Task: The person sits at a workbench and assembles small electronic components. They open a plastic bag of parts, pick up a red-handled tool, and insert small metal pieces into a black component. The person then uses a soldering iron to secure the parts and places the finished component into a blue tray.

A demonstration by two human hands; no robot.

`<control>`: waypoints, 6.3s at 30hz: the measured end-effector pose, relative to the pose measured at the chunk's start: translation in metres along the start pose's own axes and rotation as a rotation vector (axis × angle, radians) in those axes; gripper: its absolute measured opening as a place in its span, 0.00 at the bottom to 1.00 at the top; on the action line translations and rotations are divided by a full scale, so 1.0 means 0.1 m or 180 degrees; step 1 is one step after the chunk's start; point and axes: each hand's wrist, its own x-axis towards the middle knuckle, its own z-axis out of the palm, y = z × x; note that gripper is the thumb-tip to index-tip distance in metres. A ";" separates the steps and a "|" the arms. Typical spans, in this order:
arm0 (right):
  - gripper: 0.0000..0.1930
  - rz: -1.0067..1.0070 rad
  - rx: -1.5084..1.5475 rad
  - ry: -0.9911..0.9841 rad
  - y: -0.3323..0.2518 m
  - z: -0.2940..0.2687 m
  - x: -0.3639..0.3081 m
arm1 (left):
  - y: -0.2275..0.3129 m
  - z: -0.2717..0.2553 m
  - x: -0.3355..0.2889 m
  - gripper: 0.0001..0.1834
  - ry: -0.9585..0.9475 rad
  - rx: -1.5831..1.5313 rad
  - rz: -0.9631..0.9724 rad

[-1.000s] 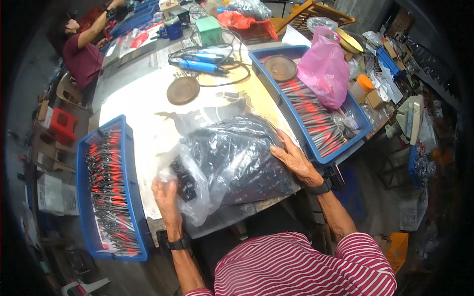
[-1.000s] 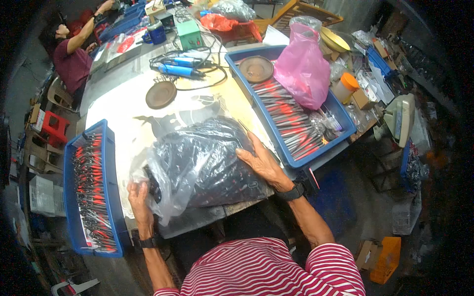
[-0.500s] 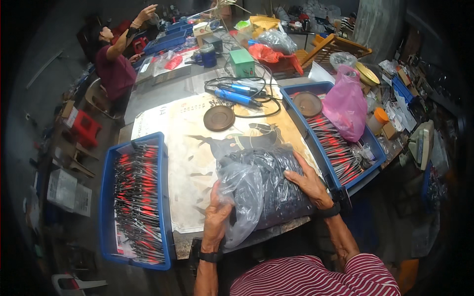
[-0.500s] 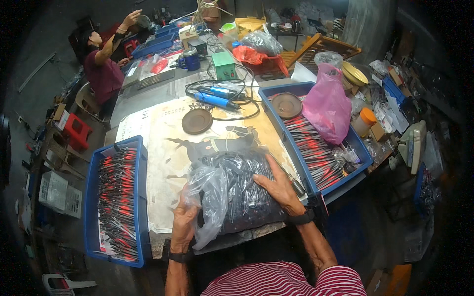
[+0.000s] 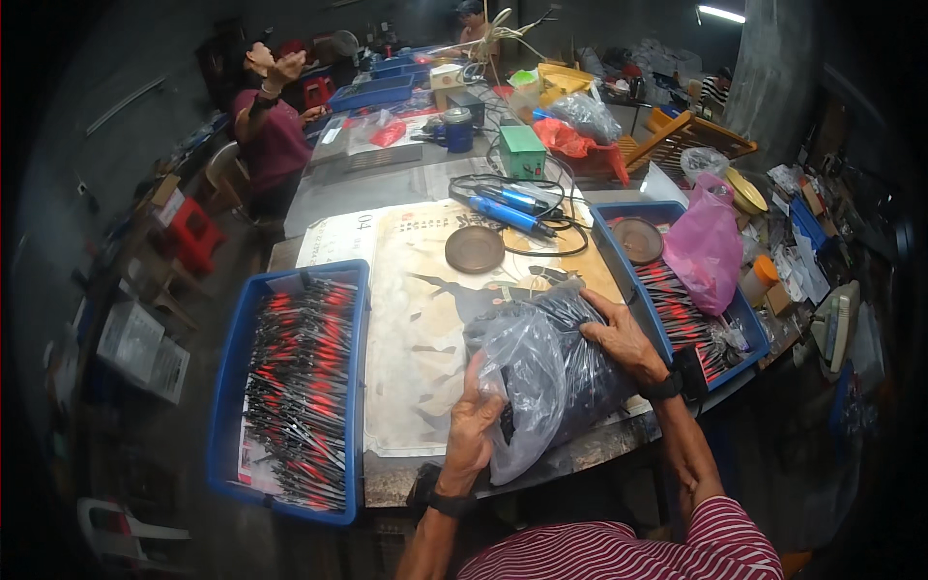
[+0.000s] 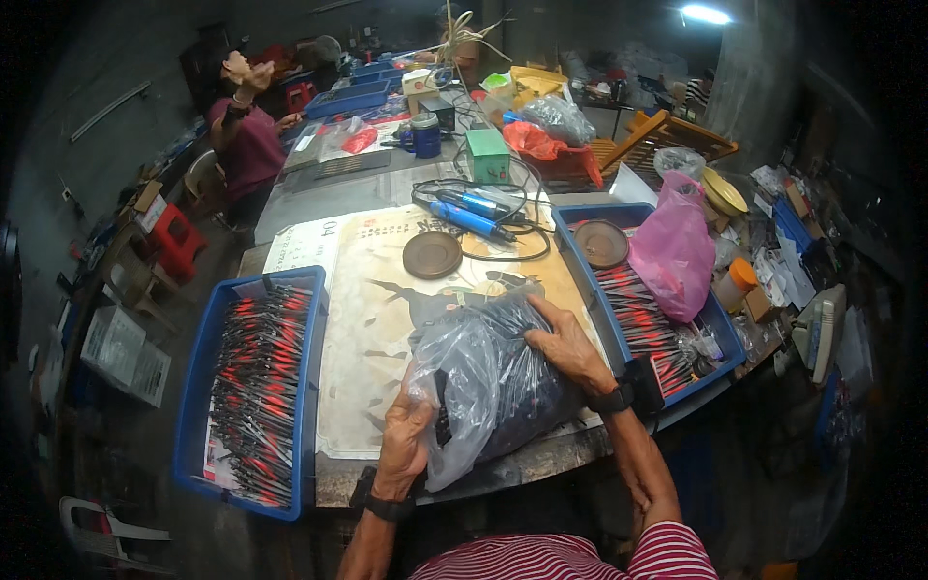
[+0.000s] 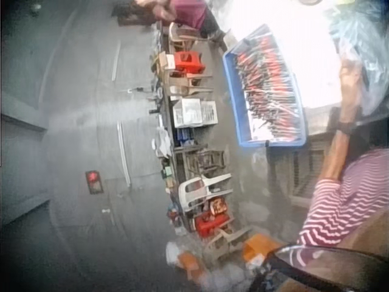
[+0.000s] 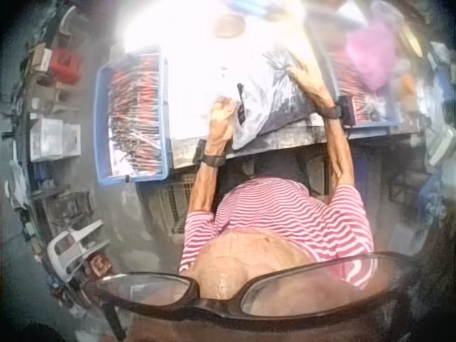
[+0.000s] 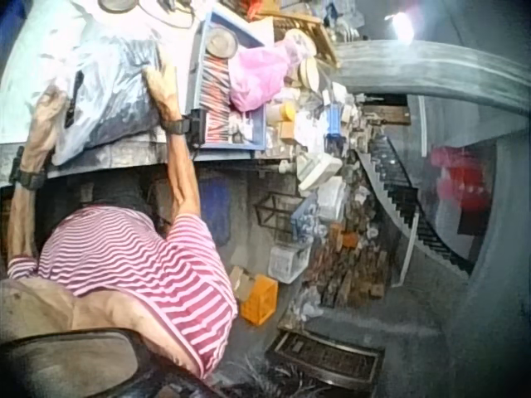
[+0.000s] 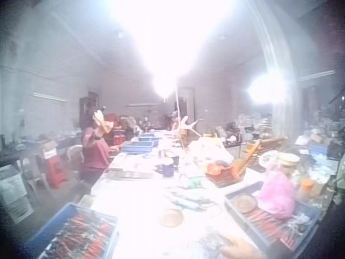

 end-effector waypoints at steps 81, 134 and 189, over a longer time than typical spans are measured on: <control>0.19 -0.0436 -0.1799 0.1956 0.92 -0.01 0.76 | -0.45 -0.06 1.00 0.37 0.0154 0.2882 0.0345; 0.19 -0.1464 -0.1454 -0.0978 0.09 0.04 -0.96 | -1.14 0.13 0.88 0.24 0.0080 0.2979 0.0180; 0.20 -0.1553 -0.2422 -0.0344 0.37 1.68 1.13 | -0.47 -0.41 -0.74 0.20 0.0152 0.4370 0.1491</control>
